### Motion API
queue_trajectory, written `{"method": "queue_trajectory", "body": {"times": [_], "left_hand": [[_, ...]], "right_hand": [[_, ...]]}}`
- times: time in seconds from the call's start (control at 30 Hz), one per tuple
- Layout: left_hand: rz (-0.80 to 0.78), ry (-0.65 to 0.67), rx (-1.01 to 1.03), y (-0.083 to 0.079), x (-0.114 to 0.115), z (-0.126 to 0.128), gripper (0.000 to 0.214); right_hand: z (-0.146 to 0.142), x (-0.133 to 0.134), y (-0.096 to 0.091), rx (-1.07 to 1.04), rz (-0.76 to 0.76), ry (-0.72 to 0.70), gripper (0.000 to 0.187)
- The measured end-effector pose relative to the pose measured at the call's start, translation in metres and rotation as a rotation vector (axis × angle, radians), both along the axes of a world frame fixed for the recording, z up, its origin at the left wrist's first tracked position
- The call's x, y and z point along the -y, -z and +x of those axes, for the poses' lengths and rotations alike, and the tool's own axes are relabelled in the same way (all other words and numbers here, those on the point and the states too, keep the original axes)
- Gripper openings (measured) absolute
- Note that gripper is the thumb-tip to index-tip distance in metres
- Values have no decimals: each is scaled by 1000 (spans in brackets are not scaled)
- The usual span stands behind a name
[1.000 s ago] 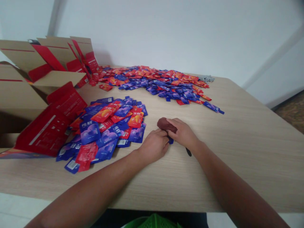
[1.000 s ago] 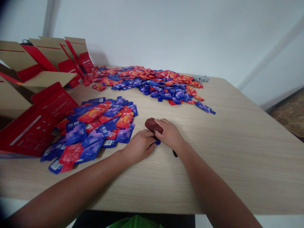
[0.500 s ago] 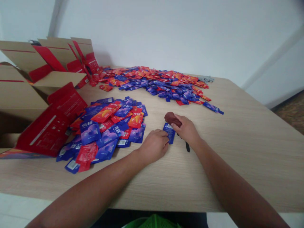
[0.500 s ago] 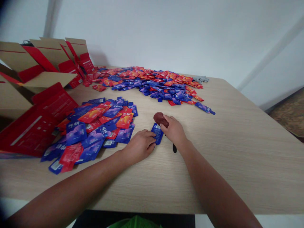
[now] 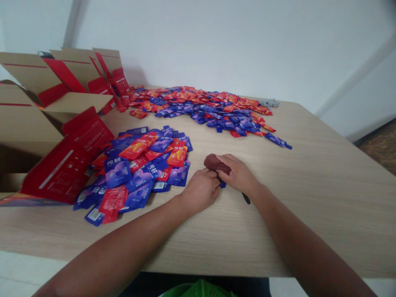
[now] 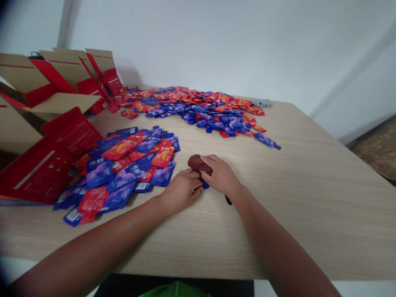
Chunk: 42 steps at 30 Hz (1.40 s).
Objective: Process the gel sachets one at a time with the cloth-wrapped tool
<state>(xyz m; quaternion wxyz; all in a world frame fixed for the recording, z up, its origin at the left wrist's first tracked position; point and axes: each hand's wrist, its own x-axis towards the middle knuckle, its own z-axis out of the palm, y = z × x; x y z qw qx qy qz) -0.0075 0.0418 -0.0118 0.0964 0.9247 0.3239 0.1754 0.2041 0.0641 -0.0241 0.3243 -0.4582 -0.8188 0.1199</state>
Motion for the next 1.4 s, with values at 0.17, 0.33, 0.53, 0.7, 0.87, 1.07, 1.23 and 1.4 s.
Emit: {"method": "queue_trajectory", "body": {"times": [0.17, 0.33, 0.53, 0.7, 0.87, 1.07, 1.23, 1.4], "left_hand": [[-1, 9, 0, -1, 0, 0, 17], [3, 8, 3, 0, 0, 0, 20], [-6, -2, 19, 3, 0, -1, 17], [3, -10, 23, 4, 0, -2, 18], [-4, 0, 24, 3, 0, -1, 18], [-3, 3, 4, 2, -1, -1, 18], [-2, -7, 2, 2, 0, -1, 15], [10, -4, 17, 3, -1, -1, 15]], "right_hand": [[1, -2, 3, 31, -15, 56, 59], [6, -8, 8, 20, -16, 150, 58], [14, -17, 14, 27, -22, 295, 57], [16, -19, 14, 37, -54, 363, 57], [15, -17, 14, 41, -50, 396, 55], [10, -10, 7, -24, 55, 320, 54], [1, 0, -3, -9, 52, 24, 57], [-2, 1, -2, 49, -30, 46, 55]]}}
